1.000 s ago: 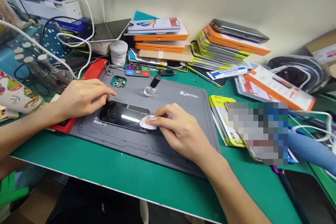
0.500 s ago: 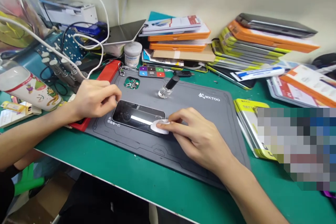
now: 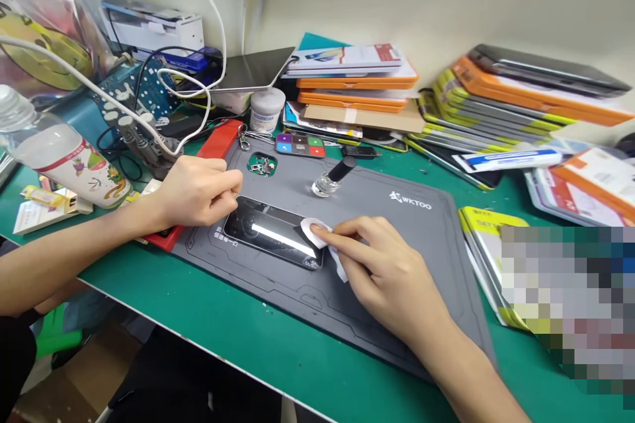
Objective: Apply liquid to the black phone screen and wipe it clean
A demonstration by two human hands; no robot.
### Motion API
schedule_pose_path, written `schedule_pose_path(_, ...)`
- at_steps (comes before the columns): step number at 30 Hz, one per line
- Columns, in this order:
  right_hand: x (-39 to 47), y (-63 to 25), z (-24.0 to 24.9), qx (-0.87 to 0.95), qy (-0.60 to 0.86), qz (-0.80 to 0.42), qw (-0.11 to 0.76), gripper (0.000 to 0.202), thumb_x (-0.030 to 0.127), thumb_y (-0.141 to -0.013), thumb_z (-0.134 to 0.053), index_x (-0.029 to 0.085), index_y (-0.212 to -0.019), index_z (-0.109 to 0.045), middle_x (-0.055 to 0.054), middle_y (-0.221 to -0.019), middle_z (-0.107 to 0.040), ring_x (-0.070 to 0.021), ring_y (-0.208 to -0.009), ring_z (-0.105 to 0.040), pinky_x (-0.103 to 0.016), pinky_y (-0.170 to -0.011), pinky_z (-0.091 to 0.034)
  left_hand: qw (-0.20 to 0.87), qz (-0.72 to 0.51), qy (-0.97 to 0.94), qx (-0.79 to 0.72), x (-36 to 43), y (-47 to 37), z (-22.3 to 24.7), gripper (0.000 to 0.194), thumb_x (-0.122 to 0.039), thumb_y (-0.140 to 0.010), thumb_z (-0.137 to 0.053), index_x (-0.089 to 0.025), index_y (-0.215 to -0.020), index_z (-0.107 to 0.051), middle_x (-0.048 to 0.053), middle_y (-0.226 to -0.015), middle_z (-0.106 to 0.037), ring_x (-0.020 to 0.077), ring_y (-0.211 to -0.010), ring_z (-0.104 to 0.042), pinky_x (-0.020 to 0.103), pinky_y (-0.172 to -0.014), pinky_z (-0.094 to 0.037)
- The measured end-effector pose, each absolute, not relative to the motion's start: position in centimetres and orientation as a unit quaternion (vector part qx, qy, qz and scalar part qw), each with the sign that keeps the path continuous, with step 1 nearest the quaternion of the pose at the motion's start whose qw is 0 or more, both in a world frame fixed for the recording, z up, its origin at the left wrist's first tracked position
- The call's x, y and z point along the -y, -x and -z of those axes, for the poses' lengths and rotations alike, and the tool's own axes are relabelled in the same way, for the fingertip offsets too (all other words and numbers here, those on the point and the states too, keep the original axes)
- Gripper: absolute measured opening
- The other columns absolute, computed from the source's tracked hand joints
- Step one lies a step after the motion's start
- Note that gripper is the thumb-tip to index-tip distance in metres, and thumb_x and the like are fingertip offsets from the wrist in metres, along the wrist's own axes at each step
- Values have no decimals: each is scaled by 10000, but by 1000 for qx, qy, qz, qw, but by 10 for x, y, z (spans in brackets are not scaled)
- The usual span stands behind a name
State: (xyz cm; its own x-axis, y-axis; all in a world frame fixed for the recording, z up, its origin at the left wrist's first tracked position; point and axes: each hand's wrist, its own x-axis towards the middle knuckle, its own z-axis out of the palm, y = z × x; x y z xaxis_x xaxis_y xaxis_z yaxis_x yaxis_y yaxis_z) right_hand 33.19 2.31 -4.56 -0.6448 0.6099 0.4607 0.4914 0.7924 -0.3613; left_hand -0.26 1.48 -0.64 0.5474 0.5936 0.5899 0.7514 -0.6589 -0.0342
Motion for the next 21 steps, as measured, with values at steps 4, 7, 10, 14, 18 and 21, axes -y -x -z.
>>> schedule_pose_path(4, -24, -332, 46, 891, 319, -116, 302, 431, 131, -1041, -563, 403, -1291, -784, -28, -959, -718, -226, -859, -657, -378, -728, -521, 147, 282, 869, 379, -16, 3, 7, 255, -197, -915, -472, -204, -702, -612, -21, -561, -480, 141, -514, -444, 304, -501, -281)
schedule_pose_path(7, -26, -333, 47, 878, 340, -141, 305, 407, 130, -1045, -551, 385, -1234, -805, -21, -970, -729, -217, -878, -673, -370, -745, -531, 146, 283, 868, 380, -17, 4, 7, 248, -191, -912, -477, -203, -704, -611, -21, -562, -478, 140, -514, -446, 300, -495, -260)
schedule_pose_path(10, -28, -334, 48, 872, 352, -155, 302, 394, 156, -1052, -545, 382, -1234, -811, -25, -992, -735, -218, -907, -686, -376, -775, -550, 143, 277, 868, 386, -17, 4, 7, 242, -199, -909, -484, -204, -705, -615, -19, -565, -481, 140, -518, -459, 297, -492, -240)
schedule_pose_path(14, -28, -334, 47, 875, 355, -145, 296, 386, 179, -1052, -550, 389, -1229, -820, -37, -989, -729, -221, -900, -691, -379, -775, -568, 140, 264, 870, 393, -17, 4, 6, 245, -210, -919, -480, -201, -716, -619, -13, -576, -502, 141, -532, -488, 293, -497, -250)
schedule_pose_path(18, -27, -334, 42, 886, 337, -144, 284, 414, 140, -1040, -570, 404, -1244, -816, -30, -987, -725, -208, -900, -684, -361, -774, -566, 136, 259, 869, 399, -17, 5, 5, 251, -211, -930, -466, -198, -739, -627, -9, -593, -536, 139, -543, -511, 288, -500, -262)
schedule_pose_path(21, -28, -337, 41, 888, 327, -153, 285, 424, 128, -1043, -565, 406, -1241, -817, -27, -992, -723, -202, -912, -690, -353, -777, -565, 133, 260, 870, 397, -17, 4, 5, 255, -212, -930, -462, -196, -739, -629, -12, -590, -535, 134, -538, -512, 283, -501, -269)
